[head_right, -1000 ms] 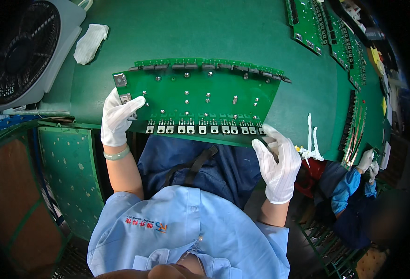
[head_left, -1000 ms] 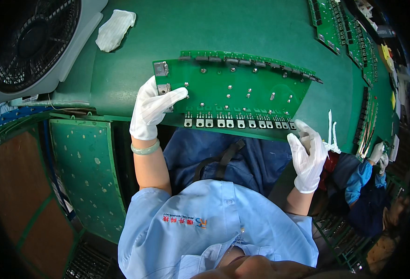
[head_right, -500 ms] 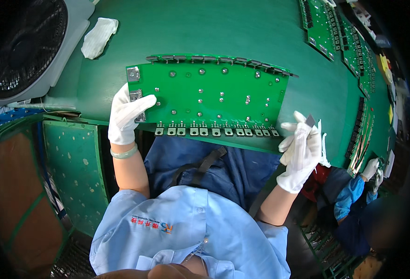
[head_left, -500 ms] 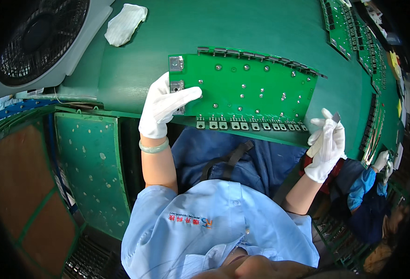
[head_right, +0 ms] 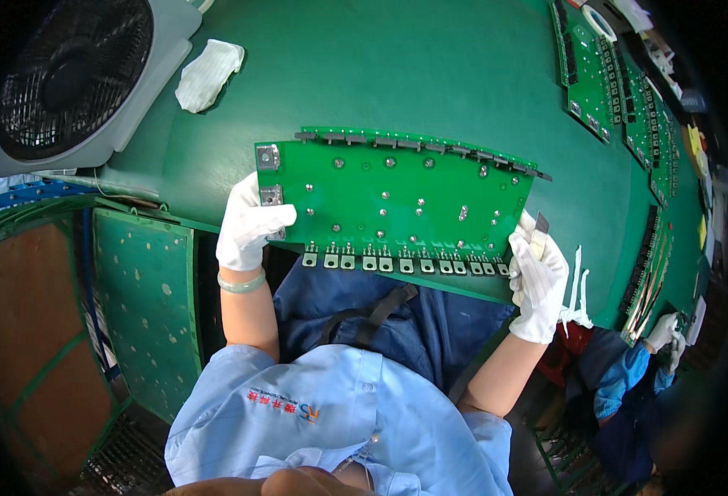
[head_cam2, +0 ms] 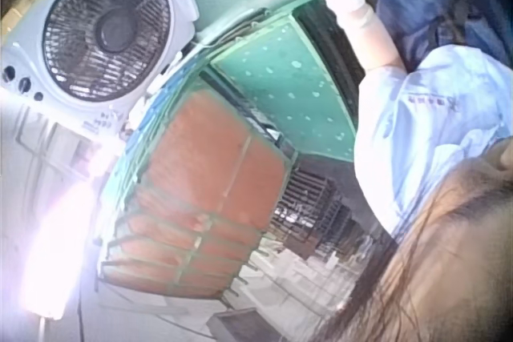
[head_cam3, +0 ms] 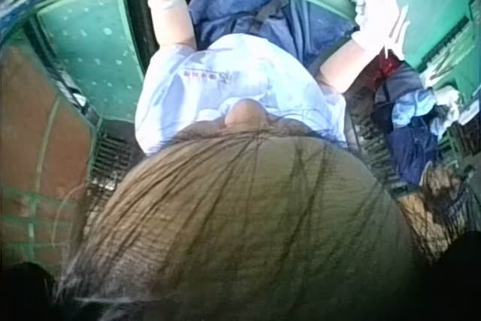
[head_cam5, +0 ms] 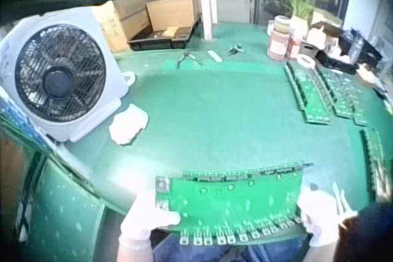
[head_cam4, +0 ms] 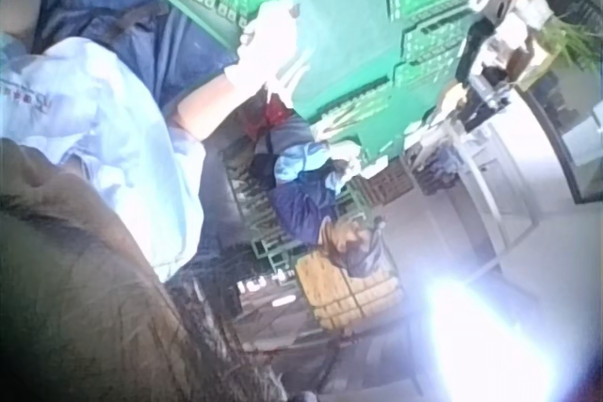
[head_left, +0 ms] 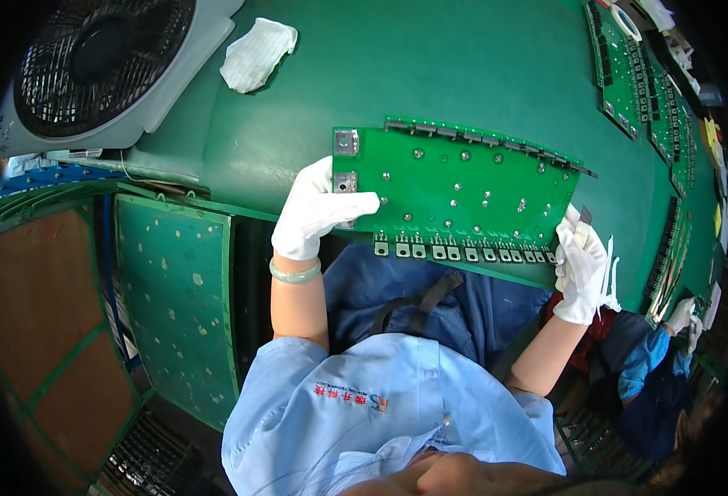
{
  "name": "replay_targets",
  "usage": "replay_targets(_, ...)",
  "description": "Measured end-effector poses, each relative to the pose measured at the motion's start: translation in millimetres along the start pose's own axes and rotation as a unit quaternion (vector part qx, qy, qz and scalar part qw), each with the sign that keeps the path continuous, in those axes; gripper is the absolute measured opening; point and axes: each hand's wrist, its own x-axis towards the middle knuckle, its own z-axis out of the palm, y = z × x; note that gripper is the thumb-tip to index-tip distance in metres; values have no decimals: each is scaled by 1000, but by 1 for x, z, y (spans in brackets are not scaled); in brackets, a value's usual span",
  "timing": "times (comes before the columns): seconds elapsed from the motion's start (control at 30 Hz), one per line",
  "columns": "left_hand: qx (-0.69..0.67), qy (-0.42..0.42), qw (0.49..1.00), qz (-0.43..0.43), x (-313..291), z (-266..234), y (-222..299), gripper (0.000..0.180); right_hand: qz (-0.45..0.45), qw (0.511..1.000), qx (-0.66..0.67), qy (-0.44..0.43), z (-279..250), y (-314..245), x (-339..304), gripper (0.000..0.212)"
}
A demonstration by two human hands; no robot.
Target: The user is seen assembling multiple electronic components and wires onto a large green printed circuit board (PCB) on a factory production line.
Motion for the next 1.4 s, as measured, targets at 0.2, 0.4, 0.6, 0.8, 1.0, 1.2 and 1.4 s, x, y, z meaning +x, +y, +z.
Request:
replay_targets(0.2, -31, -40, 995, 88, 0, -13, -10, 30, 11, 1000, 0, 9, -2, 7, 3, 34)
replay_targets(0.4, 103, 116, 982, 104, -3, -3, -14, 40, 33, 999, -31, 9, 0, 2, 2, 21)
replay_targets(0.6, 114, 113, 982, 98, -4, -3, -9, 38, 19, 999, -25, -10, -2, 1, 2, 26)
replay_targets(0.8, 68, 105, 984, 127, 0, -16, -28, 42, 14, 999, -33, -16, -1, 2, 1, 33)
replay_targets(1.0, 46, 52, 997, 12, 3, -14, -15, 71, 15, 999, -48, -7, -2, 4, 2, 32)
replay_targets(1.2, -93, -20, 995, 15, 6, -13, -11, 85, 4, 998, -61, -7, 1, 0, 0, 34)
replay_targets(1.4, -149, -71, 986, 17, 7, -15, -11, 85, 2, 998, -64, -12, 1, 0, 0, 36)
